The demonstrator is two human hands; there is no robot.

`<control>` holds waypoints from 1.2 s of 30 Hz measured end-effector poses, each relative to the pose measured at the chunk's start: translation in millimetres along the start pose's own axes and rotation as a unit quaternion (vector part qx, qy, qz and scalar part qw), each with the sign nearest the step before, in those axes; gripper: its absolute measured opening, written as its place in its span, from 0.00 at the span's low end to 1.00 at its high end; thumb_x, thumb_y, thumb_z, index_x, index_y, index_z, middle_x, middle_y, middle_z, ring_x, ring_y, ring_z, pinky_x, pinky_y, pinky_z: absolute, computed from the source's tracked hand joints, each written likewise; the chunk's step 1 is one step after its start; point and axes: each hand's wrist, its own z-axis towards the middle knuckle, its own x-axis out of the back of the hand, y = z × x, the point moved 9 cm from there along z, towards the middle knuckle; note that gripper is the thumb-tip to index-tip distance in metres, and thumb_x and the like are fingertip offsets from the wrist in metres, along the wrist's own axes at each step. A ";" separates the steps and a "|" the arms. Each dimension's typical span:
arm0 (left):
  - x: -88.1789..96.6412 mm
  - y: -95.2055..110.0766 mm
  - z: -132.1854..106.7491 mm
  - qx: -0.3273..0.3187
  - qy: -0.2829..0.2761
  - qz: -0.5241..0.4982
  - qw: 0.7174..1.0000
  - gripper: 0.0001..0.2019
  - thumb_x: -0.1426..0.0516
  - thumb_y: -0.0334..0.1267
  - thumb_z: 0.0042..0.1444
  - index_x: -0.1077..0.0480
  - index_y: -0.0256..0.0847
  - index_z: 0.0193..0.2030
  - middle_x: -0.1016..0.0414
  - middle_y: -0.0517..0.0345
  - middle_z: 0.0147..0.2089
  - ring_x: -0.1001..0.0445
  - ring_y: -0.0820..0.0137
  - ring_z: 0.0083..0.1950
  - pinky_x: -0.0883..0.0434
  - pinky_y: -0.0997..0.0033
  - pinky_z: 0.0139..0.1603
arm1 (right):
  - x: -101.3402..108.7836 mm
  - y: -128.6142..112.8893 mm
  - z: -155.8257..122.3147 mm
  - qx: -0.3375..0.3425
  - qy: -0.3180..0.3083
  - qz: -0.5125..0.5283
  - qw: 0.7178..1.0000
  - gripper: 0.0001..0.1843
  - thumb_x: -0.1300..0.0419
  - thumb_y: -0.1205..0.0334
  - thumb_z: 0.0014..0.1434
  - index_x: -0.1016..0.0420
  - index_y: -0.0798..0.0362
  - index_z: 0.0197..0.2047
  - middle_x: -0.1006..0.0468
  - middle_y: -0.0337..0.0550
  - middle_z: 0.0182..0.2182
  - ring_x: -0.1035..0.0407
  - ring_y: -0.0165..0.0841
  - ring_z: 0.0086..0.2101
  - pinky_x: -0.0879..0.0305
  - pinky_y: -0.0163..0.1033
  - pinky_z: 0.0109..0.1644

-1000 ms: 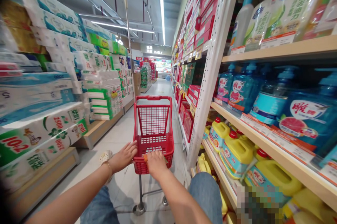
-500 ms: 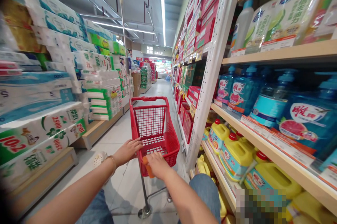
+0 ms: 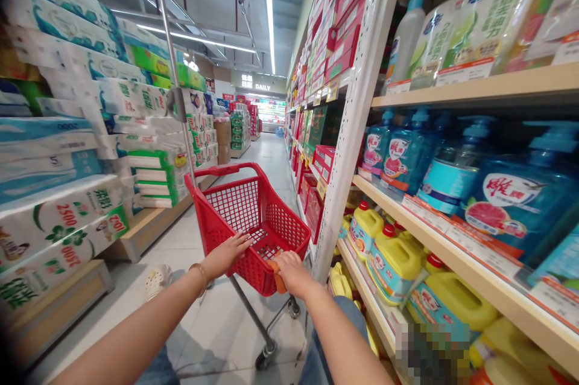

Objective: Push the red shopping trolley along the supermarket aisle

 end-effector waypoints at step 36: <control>45.4 -62.1 -17.9 0.163 -0.046 0.097 0.981 0.30 0.57 0.25 0.59 0.45 0.51 0.67 0.44 0.51 0.70 0.51 0.58 0.72 0.50 0.38 0.65 | -2.1 22.7 9.6 -0.107 0.017 -0.006 0.994 0.22 0.51 0.69 0.61 0.38 0.53 0.59 0.28 0.48 0.52 0.36 0.39 0.52 0.45 0.42 0.56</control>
